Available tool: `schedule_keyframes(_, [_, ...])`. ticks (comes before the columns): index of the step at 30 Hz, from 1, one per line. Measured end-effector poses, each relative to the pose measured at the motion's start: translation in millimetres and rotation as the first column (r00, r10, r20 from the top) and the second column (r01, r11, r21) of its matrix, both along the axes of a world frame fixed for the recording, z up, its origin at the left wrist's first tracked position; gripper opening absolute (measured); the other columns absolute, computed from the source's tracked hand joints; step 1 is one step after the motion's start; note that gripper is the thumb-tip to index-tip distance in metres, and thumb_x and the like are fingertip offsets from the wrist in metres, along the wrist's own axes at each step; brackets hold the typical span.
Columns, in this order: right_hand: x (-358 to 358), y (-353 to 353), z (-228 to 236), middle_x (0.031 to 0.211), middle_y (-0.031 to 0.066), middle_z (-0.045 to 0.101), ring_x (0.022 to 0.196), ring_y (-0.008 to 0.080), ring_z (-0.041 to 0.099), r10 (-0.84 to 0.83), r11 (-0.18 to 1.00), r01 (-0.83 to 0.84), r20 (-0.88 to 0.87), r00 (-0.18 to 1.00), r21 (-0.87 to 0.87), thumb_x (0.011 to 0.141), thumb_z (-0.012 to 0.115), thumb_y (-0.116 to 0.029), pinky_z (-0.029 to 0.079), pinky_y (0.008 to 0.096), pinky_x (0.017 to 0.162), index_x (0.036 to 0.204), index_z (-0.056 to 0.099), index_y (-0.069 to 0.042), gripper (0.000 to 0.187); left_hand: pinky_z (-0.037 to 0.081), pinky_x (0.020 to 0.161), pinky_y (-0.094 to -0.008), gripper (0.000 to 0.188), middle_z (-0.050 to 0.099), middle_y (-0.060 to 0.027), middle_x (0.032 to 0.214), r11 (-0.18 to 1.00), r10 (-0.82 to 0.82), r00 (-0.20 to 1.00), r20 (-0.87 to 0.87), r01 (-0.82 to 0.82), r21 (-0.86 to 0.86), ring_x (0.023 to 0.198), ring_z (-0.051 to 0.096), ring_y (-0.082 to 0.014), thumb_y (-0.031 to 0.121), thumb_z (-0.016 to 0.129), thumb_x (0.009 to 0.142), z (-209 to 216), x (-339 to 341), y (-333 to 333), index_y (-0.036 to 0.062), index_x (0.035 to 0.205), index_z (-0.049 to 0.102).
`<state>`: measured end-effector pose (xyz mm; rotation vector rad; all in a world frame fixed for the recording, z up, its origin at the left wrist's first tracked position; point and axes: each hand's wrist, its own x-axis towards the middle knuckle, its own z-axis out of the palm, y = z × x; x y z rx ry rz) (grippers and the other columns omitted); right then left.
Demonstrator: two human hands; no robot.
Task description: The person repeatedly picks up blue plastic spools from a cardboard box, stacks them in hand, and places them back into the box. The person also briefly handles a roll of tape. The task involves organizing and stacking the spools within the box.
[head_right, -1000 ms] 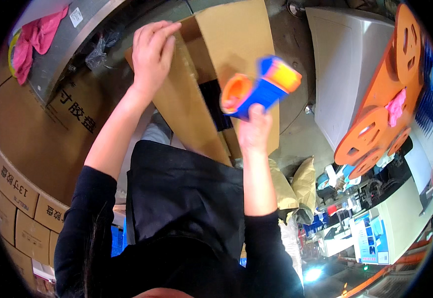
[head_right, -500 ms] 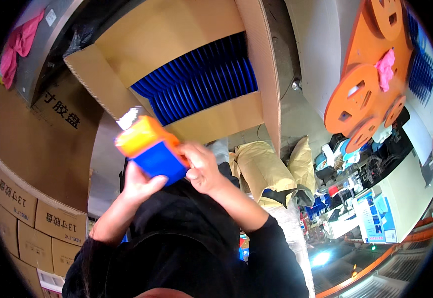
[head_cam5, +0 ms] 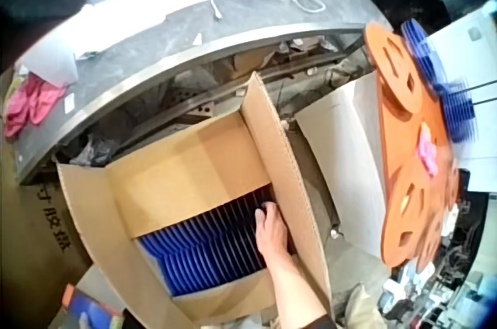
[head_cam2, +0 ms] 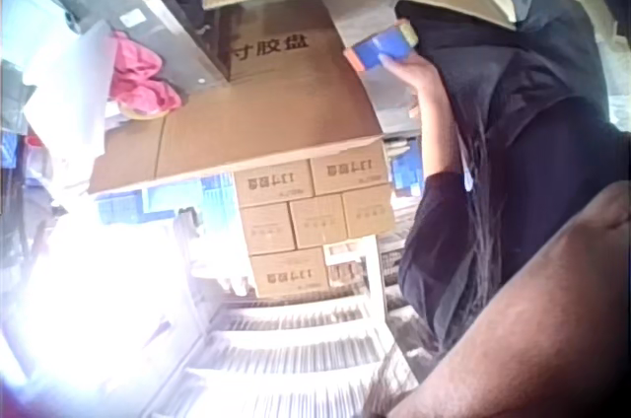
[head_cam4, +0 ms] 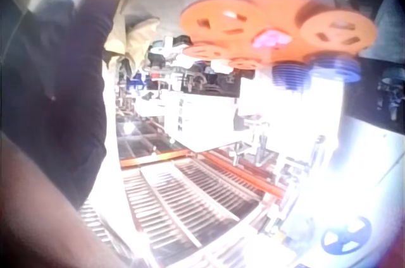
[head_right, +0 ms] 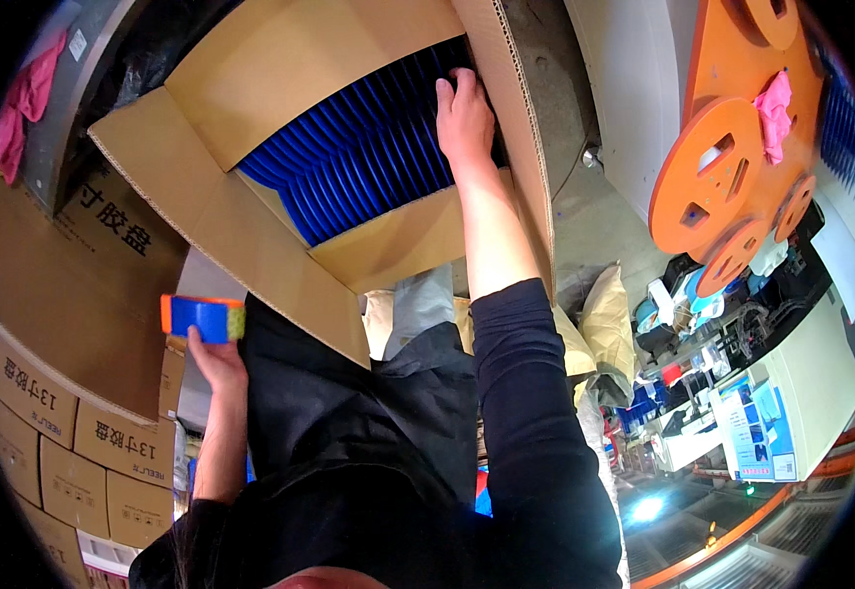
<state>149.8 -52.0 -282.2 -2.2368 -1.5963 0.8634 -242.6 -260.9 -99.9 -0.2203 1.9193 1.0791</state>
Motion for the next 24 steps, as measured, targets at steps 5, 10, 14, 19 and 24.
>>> schedule_keyframes(5, [1, 3, -2, 0.102, 0.0195, 0.062, 0.089, 0.0402, 0.061, 0.082, 0.996, -0.087, 0.174, 0.981, 0.02, 0.093, 0.052, -0.032, 0.05, 0.0477, 0.076, 0.108, 0.059, -0.01, 0.027, 0.038, 0.101, -0.0383, 0.051, 0.046, -0.0126, 0.131, 0.975, -0.22, 0.971, -0.093, 0.217, -0.034, 0.118, 0.049, -0.0248, 0.027, 0.05, 0.096, -48, 28, -9, 0.0038, 0.138, 0.032])
schedule_keyframes(10, [-3, 11, -8, 0.095, 0.0156, 0.063, 0.078, 0.037, 0.064, 0.119, 0.993, -0.115, 0.347, 0.93, -0.032, 0.089, 0.058, -0.029, 0.053, 0.0473, 0.067, 0.107, 0.06, -0.012, 0.025, 0.034, 0.103, -0.0367, 0.05, 0.043, -0.013, 0.134, 0.812, -0.584, 0.77, -0.258, 0.563, -0.155, 0.12, 0.045, -0.0236, 0.027, 0.047, 0.098, -74, 30, -26, 0.0019, 0.138, 0.032])
schedule_keyframes(14, [-4, 12, -14, 0.089, 0.0135, 0.061, 0.076, 0.0354, 0.064, 0.156, 0.988, -0.147, 0.426, 0.891, -0.054, 0.086, 0.059, -0.022, 0.054, 0.0465, 0.064, 0.099, 0.059, -0.011, 0.017, 0.031, 0.104, -0.035, 0.048, 0.044, -0.0143, 0.132, 0.708, -0.704, 0.654, -0.278, 0.678, -0.198, 0.121, 0.043, -0.0238, 0.026, 0.046, 0.098, -67, 28, -14, -0.0006, 0.136, 0.033])
schedule_keyframes(19, [1, 6, -18, 0.104, 0.013, 0.055, 0.081, 0.0368, 0.062, 0.191, 0.971, -0.233, 0.441, 0.877, 0.044, 0.083, 0.061, -0.018, 0.052, 0.0504, 0.064, 0.099, 0.053, -0.011, 0.02, 0.035, 0.102, -0.0359, 0.046, 0.046, -0.0158, 0.129, 0.532, -0.846, 0.476, -0.241, 0.787, -0.312, 0.119, 0.045, -0.025, 0.02, 0.048, 0.096, -64, 16, -13, -0.0016, 0.134, 0.036])
schedule_keyframes(24, [2, 5, -19, 0.108, 0.0121, 0.052, 0.084, 0.0344, 0.063, 0.235, 0.935, -0.335, 0.499, 0.834, 0.119, 0.08, 0.064, -0.015, 0.053, 0.0502, 0.062, 0.104, 0.05, -0.01, 0.029, 0.034, 0.103, -0.042, 0.061, 0.045, -0.0182, 0.13, 0.248, -0.949, 0.151, -0.278, 0.901, -0.356, 0.119, 0.046, -0.0361, 0.026, 0.061, 0.086, -63, 9, -14, 0.0017, 0.136, 0.034])
